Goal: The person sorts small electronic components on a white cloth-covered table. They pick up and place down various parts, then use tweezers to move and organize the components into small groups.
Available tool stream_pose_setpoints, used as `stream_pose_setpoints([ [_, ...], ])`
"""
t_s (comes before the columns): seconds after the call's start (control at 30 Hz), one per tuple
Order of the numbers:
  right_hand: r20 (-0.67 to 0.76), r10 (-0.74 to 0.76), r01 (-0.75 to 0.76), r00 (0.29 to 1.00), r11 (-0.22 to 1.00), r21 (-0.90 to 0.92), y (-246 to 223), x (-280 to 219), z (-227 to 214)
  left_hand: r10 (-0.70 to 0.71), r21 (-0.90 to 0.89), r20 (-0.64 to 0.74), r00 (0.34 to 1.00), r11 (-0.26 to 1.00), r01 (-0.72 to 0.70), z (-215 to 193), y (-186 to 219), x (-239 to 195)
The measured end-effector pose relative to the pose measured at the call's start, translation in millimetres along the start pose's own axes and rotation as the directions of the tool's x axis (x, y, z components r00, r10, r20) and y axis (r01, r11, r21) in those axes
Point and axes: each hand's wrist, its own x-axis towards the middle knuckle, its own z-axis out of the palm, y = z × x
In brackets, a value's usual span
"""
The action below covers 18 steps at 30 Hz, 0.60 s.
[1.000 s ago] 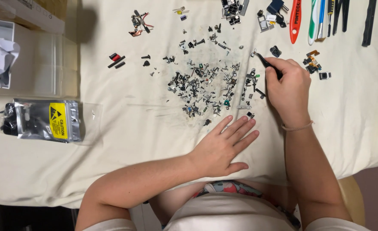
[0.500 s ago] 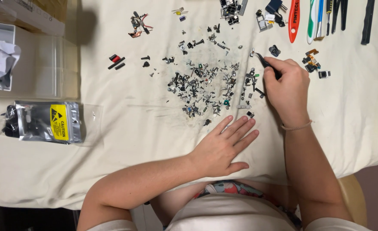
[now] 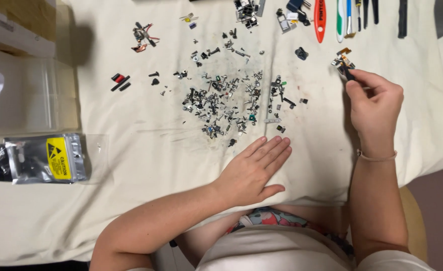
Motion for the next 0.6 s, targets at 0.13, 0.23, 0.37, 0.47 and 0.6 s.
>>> stream_pose_setpoints([
  [0.13,-0.080,0.016,-0.024,0.997,0.995,-0.099,29,-8,-26,0.036,-0.015,-0.040,0.999,0.999,-0.037,1,-1,3],
  [0.23,-0.082,-0.039,0.026,0.996,0.987,-0.157,37,-10,-37,0.009,-0.064,-0.096,0.995,0.998,-0.015,8,-7,2],
  [0.37,-0.075,-0.134,0.106,0.988,0.947,-0.303,36,-9,-40,0.069,0.046,-0.186,0.980,0.997,-0.062,17,-18,-4],
  [0.47,-0.100,-0.265,0.222,0.959,0.923,-0.313,24,-11,-29,0.050,0.037,-0.249,0.967,0.998,-0.042,18,-19,-4],
  [0.6,-0.001,-0.253,0.251,0.968,0.962,-0.111,-4,-9,-5,0.047,-0.008,-0.314,0.948,0.999,-0.052,16,-19,-2],
])
